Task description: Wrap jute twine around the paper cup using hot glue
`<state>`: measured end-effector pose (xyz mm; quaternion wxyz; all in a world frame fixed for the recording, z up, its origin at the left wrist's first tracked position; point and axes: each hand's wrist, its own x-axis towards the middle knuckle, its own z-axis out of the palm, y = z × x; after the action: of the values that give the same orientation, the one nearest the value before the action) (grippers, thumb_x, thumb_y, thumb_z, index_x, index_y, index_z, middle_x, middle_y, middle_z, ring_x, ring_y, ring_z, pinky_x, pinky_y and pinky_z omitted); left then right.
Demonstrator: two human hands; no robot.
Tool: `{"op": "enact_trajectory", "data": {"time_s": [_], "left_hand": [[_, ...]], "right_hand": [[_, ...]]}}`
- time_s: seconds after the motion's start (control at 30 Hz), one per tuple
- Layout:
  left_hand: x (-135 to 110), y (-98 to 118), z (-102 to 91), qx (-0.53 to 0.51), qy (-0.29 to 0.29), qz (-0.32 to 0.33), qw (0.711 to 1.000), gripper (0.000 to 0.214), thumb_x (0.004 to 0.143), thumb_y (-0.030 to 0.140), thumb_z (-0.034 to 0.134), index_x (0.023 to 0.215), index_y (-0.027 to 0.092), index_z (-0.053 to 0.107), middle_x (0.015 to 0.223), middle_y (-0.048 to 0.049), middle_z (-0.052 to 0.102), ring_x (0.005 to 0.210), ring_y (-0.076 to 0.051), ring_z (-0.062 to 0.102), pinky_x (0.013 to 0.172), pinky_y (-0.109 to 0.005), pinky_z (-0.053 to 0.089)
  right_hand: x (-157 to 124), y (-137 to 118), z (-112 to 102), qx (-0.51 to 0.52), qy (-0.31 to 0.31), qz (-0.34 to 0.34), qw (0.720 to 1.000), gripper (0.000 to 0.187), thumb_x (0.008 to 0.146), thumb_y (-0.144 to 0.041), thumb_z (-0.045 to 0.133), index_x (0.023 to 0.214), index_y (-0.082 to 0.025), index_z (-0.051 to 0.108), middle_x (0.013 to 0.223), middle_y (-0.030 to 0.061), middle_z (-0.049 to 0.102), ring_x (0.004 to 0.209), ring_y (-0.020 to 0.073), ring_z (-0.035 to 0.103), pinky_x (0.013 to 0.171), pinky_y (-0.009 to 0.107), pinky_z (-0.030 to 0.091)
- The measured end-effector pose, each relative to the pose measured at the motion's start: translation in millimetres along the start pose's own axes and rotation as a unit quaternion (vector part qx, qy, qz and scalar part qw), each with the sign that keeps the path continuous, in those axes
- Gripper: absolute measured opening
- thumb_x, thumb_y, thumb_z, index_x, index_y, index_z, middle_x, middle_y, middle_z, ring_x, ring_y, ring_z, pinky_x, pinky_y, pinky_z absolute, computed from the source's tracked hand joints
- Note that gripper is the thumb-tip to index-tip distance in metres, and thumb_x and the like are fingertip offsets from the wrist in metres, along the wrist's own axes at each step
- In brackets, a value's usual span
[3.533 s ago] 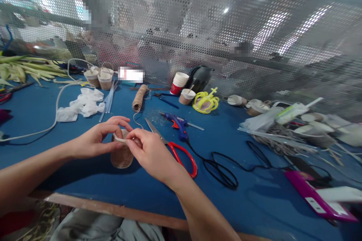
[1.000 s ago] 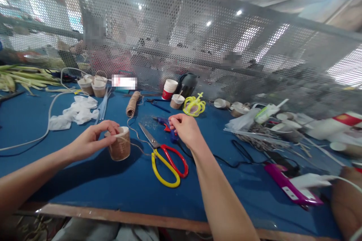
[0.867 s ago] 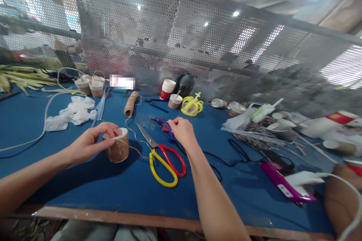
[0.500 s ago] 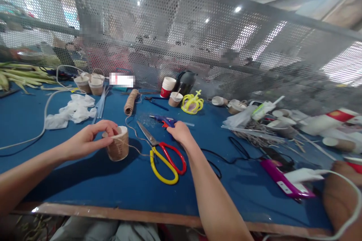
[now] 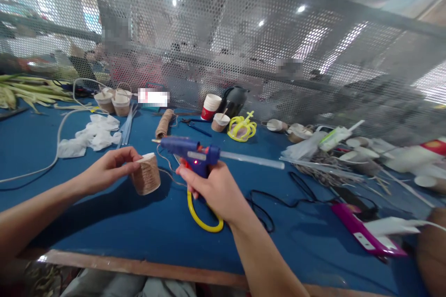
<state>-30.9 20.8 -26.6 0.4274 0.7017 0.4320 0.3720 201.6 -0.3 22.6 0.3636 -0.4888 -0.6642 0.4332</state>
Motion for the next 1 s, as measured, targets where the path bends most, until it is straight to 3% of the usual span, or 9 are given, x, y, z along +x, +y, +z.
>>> {"op": "enact_trajectory", "data": {"time_s": [0.17,0.37,0.5,0.67,1.0], "left_hand": [[0,-1,0.6,-0.006,0.003,-0.012,1.000,0.019,0.079,0.033,0.050,0.071,0.015,0.048,0.066,0.0015,0.053,0.062,-0.011,0.049,0.062,-0.025,0.041],[-2,5,4.2,-0.008,0.032,0.006,0.999,0.019,0.079,0.033,0.049,0.071,0.015,0.048,0.067,0.0011,0.054,0.062,-0.011,0.050,0.062,-0.025,0.041],[-2,3,6.1,0.005,0.043,0.019,0.999,0.019,0.080,0.032,0.049,0.073,0.015,0.050,0.068,0.0002,0.057,0.064,-0.012,0.052,0.062,-0.024,0.042],[-2,-3,6.5,0.015,0.036,0.011,0.999,0.020,0.081,0.033,0.048,0.074,0.015,0.051,0.069,0.0000,0.057,0.065,-0.011,0.052,0.062,-0.023,0.043],[-2,-3,7.7,0.008,0.040,0.013,0.999,0.019,0.082,0.032,0.048,0.073,0.015,0.051,0.068,0.0001,0.058,0.064,-0.011,0.053,0.060,-0.022,0.044]], "right_hand": [[-8,7,11,-0.138,0.004,-0.025,0.990,0.017,0.077,-0.034,0.055,0.073,-0.018,0.058,0.046,-0.0043,0.048,0.041,0.0109,0.044,0.044,0.026,0.040],[-10,11,14,-0.195,0.007,-0.041,0.980,0.015,0.078,-0.034,0.055,0.073,-0.021,0.061,0.042,-0.0041,0.049,0.044,0.0153,0.050,0.048,0.028,0.042],[-9,14,15,-0.232,0.022,-0.061,0.971,0.017,0.077,-0.034,0.056,0.084,-0.021,0.065,0.056,0.0005,0.062,0.063,0.0214,0.061,0.060,0.032,0.048],[-8,18,16,-0.271,0.031,-0.101,0.957,0.022,0.078,-0.034,0.052,0.083,-0.017,0.066,0.078,0.0062,0.070,0.076,0.0234,0.065,0.075,0.038,0.050],[-8,14,13,-0.358,0.030,-0.178,0.916,0.024,0.080,-0.029,0.049,0.083,-0.016,0.069,0.077,0.0109,0.072,0.073,0.0251,0.068,0.066,0.035,0.055]]}}
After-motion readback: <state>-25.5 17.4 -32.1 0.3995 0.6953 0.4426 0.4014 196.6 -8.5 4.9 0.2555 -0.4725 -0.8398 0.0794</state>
